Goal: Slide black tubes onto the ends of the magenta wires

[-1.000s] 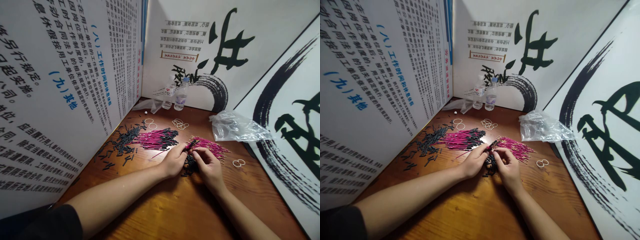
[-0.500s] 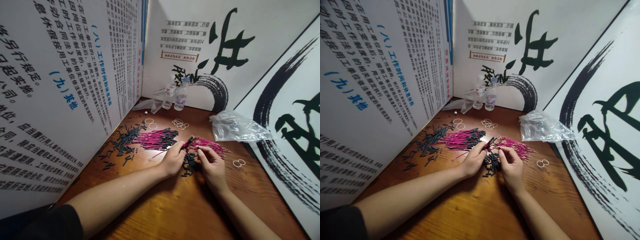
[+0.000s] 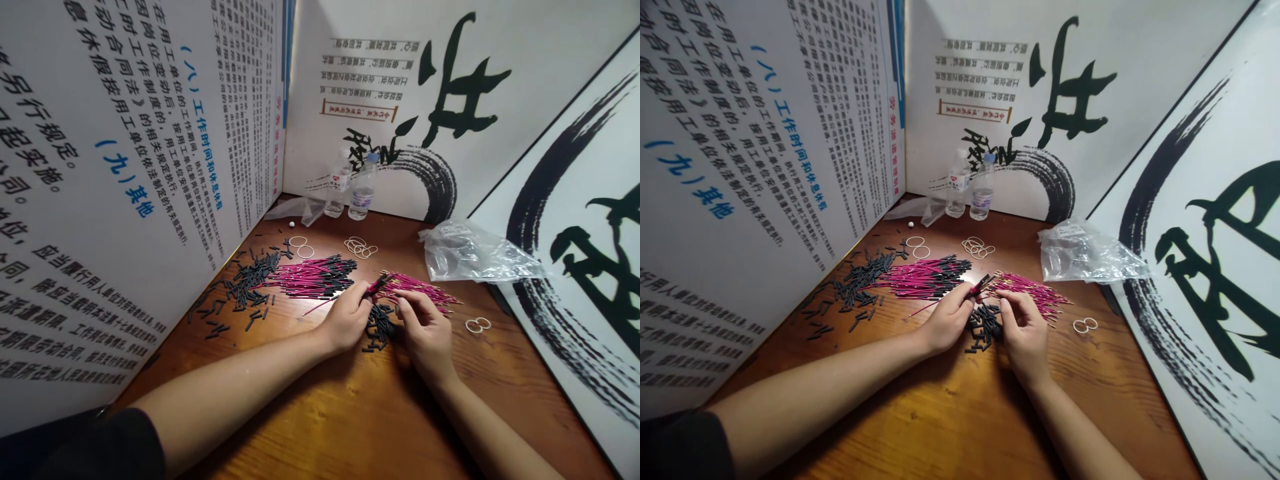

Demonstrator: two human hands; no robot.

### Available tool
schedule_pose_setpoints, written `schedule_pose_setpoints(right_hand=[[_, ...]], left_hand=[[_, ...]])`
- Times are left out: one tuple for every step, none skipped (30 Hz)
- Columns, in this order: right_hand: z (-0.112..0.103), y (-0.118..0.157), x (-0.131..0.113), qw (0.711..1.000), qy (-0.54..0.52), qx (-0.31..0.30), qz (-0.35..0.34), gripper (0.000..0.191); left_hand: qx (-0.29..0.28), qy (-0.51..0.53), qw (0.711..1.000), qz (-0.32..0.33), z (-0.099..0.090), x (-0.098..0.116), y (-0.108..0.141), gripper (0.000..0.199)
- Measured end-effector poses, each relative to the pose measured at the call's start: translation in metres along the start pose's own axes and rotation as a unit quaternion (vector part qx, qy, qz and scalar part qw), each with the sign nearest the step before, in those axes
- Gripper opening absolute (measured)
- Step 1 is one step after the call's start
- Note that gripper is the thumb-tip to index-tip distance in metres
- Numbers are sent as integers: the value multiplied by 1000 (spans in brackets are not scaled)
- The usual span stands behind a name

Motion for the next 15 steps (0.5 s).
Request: schedule_pose_setpoints(right_hand=[[0, 0, 0, 1000, 2, -1, -1, 20], [0, 0, 0, 1000, 4, 0, -3, 20], [-1, -1, 0, 1000, 6, 0, -4, 20], [-1, -1, -1, 1000, 7, 1, -6, 20], [-1, -1, -2, 1000, 9, 1, -9, 19], [0, -1, -3, 1000, 11, -2, -15, 19], [0, -1, -4, 1000, 16, -5, -23, 19], [2, -1, -6, 999, 19, -10, -30, 19], [3, 0, -7, 999, 20, -16, -33, 19], [5, 0, -7, 999, 15, -19, -30, 19], [6, 0, -6, 1000, 4, -18, -23, 19], [6, 0, -5, 1000, -10, -11, -12, 20], [6, 1, -4, 1000, -26, 1, 0, 21], [5, 1, -2, 999, -40, 15, 9, 23], [4, 1, -1, 998, -52, 28, 16, 24]], left_hand=[[-1, -4, 1000, 2, 0, 0, 0, 15], [-2, -10, 1000, 7, 1, 0, 0, 15], [-2, -18, 1000, 13, 1, 1, 0, 15], [-2, -28, 999, 20, 1, 1, 0, 15], [-1, -38, 999, 26, 1, 2, 1, 15], [0, -46, 998, 32, 0, 3, 1, 15], [1, -51, 998, 35, 0, 3, 1, 15], [1, -53, 998, 37, 0, 4, 1, 16], [1, -52, 998, 38, 0, 4, 1, 16], [0, -49, 998, 40, 0, 4, 1, 16], [-3, -46, 998, 41, 1, 5, 1, 16], [-6, -42, 998, 41, 1, 5, 1, 15], [-9, -38, 998, 41, 2, 5, 1, 15], [-11, -33, 999, 41, 2, 5, 1, 15], [-12, -29, 999, 42, 2, 6, 1, 15]])
Point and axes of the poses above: each hand's wrist, its own y-axis away from the middle knuckle, its own z-axis out of the palm, x = y × z, the point moved 7 cm from there along -y, towards the middle knuckle, and after that the axes turned 14 degrees about -y, right-handed, at the moved point
